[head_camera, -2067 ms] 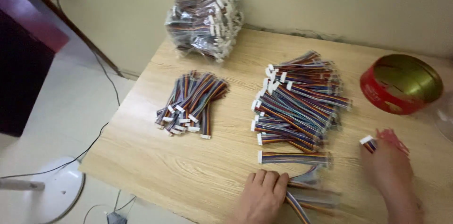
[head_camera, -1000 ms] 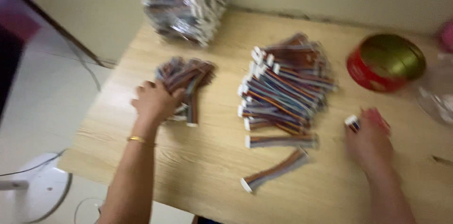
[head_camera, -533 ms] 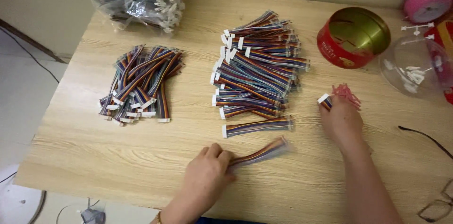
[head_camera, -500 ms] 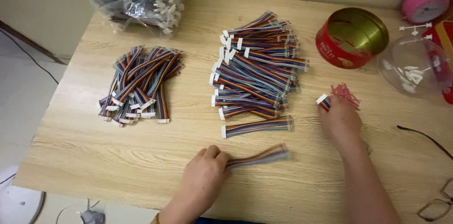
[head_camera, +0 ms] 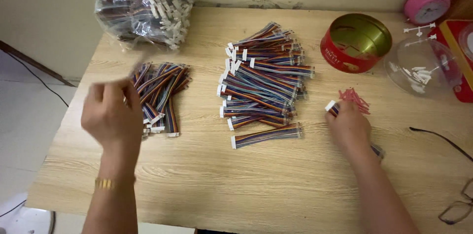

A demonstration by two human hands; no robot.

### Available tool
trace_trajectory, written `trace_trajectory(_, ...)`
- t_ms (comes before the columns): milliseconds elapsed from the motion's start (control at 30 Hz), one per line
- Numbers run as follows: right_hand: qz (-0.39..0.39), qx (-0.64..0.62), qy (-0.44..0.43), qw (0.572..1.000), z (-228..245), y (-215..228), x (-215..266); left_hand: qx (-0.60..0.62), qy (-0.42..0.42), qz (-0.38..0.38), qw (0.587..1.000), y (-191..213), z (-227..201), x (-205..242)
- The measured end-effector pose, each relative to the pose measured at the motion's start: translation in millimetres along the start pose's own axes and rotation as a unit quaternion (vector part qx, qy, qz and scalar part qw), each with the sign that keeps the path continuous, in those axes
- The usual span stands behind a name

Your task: Organizing and inspecting multi-colored ribbon cables on a workbench.

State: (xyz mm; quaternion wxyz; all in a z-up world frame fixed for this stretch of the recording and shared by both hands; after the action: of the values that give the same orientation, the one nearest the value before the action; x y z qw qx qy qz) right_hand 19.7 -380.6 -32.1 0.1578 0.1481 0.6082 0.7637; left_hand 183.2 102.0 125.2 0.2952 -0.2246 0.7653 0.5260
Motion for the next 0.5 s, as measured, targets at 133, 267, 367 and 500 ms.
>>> trace_trajectory(133,-0.028,-0.070,-0.017,0.997,2.2,20.8,21.9,-0.121,-0.005,-0.071,0.990,-58.4,38.8,-2.5)
trace_trajectory(267,-0.043,-0.180,-0.032,0.982,4.1,34.3,49.2,-0.194,-0.024,0.072,0.978,-73.5,12.8,10.1)
trace_trajectory(367,-0.083,-0.277,-0.009,0.957,7.3,42.4,64.0,-0.154,-0.057,0.081,0.983,-45.8,-37.0,44.8)
trace_trajectory(500,-0.109,-0.377,0.034,0.919,22.8,42.6,74.9,0.015,0.055,0.384,0.922,-76.6,-72.3,133.8)
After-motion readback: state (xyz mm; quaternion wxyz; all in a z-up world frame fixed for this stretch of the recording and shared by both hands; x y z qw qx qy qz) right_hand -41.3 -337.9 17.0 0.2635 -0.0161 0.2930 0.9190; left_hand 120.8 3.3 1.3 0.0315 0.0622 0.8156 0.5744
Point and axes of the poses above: each hand's wrist, its own x-axis away from the middle knuckle, its own y-axis out of the back of the hand, z = x × y, the point moved 9 cm from there along -x, towards the middle knuckle, and after that the axes turned 15 degrees about y, right-handed, at the moved point
